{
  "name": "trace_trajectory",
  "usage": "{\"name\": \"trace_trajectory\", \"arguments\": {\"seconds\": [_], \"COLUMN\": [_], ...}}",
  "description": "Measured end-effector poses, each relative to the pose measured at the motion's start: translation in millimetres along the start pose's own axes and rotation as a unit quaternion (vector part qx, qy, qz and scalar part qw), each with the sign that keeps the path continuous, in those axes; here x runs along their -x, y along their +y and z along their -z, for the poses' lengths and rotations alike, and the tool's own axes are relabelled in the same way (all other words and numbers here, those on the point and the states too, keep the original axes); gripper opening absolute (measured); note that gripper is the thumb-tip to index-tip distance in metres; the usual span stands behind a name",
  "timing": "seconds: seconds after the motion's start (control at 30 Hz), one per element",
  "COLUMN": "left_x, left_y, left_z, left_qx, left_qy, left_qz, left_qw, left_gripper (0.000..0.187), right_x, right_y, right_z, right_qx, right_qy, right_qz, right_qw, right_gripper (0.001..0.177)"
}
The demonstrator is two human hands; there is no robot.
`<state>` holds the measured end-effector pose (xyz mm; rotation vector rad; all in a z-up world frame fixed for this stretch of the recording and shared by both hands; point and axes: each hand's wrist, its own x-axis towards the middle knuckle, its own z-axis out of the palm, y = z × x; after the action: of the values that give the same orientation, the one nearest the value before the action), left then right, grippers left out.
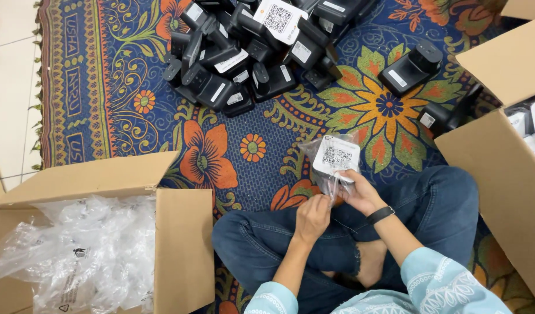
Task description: The person sits on a patterned rug and packs small black electronic devices into clear plastic bags. They place each wrapped device into a cardboard box, arranging them in neat rows alongside other packaged units.
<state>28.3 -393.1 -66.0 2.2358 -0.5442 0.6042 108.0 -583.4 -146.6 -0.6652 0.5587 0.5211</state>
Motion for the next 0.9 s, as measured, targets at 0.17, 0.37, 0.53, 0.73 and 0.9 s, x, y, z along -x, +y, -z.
{"name": "trace_trajectory", "arguments": {"seconds": [0.17, 0.37, 0.53, 0.73, 0.9], "left_x": [-3.8, 11.2, 11.1, 25.9, 32.8], "left_y": [-3.2, -49.1, -59.2, -66.5, -76.7], "left_z": [4.2, -14.2, -28.6, -41.8, -56.0], "left_qx": [0.034, 0.356, 0.421, 0.424, 0.488], "left_qy": [-0.022, 0.142, -0.04, -0.046, 0.057], "left_qz": [0.079, 0.388, 0.611, 0.52, 0.498], "left_qw": [0.996, 0.839, 0.67, 0.74, 0.715], "left_gripper": [0.01, 0.034, 0.054, 0.051, 0.049], "right_x": [-13.1, -16.3, 32.2, 56.0, 52.7], "right_y": [-8.6, -17.8, -23.5, 10.4, 70.4], "right_z": [10.8, 31.7, -21.9, -15.1, 17.5], "right_qx": [0.002, 0.128, 0.307, 0.457, 0.364], "right_qy": [-0.024, -0.053, -0.069, -0.159, -0.095], "right_qz": [-0.034, -0.072, -0.075, -0.036, -0.015], "right_qw": [0.999, 0.988, 0.946, 0.875, 0.926], "right_gripper": [0.023, 0.028, 0.049, 0.052, 0.047]}}
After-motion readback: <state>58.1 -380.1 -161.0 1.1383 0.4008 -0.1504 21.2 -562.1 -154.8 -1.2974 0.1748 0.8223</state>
